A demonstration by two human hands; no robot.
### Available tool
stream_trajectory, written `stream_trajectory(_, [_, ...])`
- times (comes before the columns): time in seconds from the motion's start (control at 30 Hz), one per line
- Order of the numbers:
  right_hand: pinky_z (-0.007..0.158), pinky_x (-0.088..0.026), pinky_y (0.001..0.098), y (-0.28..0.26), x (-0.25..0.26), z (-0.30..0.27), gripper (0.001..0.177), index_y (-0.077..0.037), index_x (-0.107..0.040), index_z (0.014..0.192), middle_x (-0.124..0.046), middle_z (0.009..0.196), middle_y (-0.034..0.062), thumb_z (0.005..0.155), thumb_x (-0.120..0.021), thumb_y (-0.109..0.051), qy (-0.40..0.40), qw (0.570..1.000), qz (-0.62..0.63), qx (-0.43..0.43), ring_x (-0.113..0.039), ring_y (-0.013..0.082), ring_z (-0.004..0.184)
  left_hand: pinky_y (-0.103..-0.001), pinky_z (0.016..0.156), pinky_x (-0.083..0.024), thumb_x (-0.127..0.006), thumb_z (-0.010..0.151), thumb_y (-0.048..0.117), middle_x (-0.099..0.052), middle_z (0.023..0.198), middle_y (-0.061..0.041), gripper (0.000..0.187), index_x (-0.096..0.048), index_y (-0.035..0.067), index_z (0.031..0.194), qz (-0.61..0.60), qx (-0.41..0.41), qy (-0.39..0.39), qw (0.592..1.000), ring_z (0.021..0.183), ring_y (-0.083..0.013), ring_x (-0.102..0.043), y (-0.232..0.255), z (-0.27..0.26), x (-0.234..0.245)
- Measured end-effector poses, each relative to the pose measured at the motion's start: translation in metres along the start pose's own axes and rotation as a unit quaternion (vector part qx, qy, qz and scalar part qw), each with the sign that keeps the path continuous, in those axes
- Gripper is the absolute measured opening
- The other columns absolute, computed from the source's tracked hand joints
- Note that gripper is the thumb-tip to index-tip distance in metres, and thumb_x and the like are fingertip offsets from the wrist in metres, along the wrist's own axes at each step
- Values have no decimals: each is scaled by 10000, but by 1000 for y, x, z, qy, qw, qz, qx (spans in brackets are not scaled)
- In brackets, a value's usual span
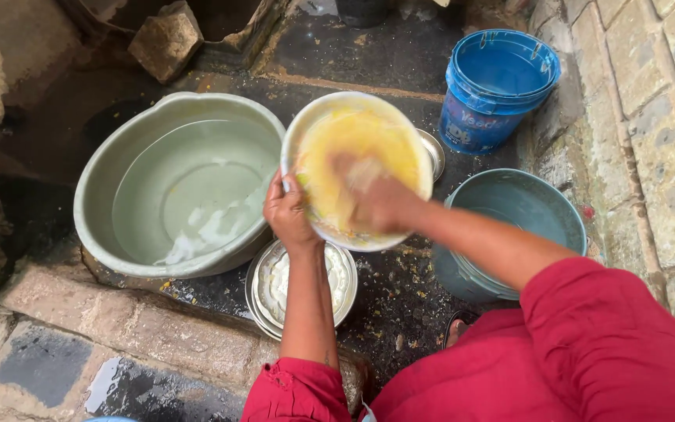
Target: Wash several dishes and utensils by hand using a sponge and soap.
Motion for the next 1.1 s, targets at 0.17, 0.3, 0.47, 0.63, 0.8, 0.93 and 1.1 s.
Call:
stream_trajectory(0.17, [1203, -205, 604, 16, 21, 13, 1042, -43, -13, 1673, -194, 1605, 422, 967, -618, -512, 181, 974, -89, -103, -241, 510, 1496, -277, 866, -528, -588, 968, 24, -705, 1135, -145, 374, -622, -128, 1309, -3, 14, -62, 998, 953, -159, -658, -4, -8, -16])
stream_trajectory(0.3, [1388, -152, 594, 8, -73, -8, 839, -52, -211, 1611, -374, 1609, 220, 1047, -629, -511, 77, 967, -223, 96, -305, 362, 1570, -239, 942, -519, -600, 1008, 32, -698, 1160, -100, 278, -628, -106, 1248, 5, 28, -84, 996, 1017, -110, -643, -7, -16, -18])
stream_trajectory(0.47, [1193, -191, 581, -17, -7, -31, 1208, 44, -1, 1558, -210, 1608, 337, 812, -639, -662, -7, 979, -23, 203, -264, 463, 1468, -282, 811, -561, -631, 999, 62, -713, 1070, -99, 260, -633, -78, 1219, 18, -11, -8, 1000, 904, -139, -667, 6, 8, 11])
stream_trajectory(0.63, [1291, -76, 639, 40, 9, 1, 1196, 71, 156, 1711, -683, 1177, 214, 991, -466, -655, -160, 965, -131, -159, -607, 378, 1218, -287, 780, -561, -613, 1034, 113, -726, 1024, -108, 236, -650, -67, 1181, -8, -4, -7, 1000, 855, -149, -671, 10, 8, 14])
stream_trajectory(0.8, [1240, -107, 587, 6, -31, 0, 1070, 36, -116, 1575, -262, 1605, 365, 916, -509, -710, 105, 987, -95, 72, -254, 506, 1494, -236, 821, -527, -649, 999, 62, -718, 1046, -94, 246, -667, -83, 1197, 43, 21, -103, 994, 888, -112, -651, 2, -11, -15])
stream_trajectory(0.93, [1199, -60, 642, -17, -38, -35, 1139, 48, -94, 1555, -235, 1566, 382, 859, -562, -723, 19, 965, -102, 239, -210, 477, 1466, -233, 840, -544, -629, 913, 13, -727, 1039, -88, 339, -664, -75, 1239, 25, 32, -91, 995, 884, -115, -674, 8, -2, -5])
stream_trajectory(1.1, [1195, -204, 629, 58, -15, -10, 833, -99, -334, 1541, -327, 1631, 247, 951, -457, -674, -67, 974, -202, -79, -321, 424, 1470, -231, 802, -542, -622, 988, 41, -729, 1022, -95, 275, -675, -97, 1219, 78, -19, -20, 997, 856, -111, -663, 28, 13, 8])
Point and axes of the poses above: each hand's wrist, its own z-axis towards the middle knuckle, its own x-axis out of the back of the hand, y = z × x, the point moved 2 cm from there along z, towards the middle knuckle
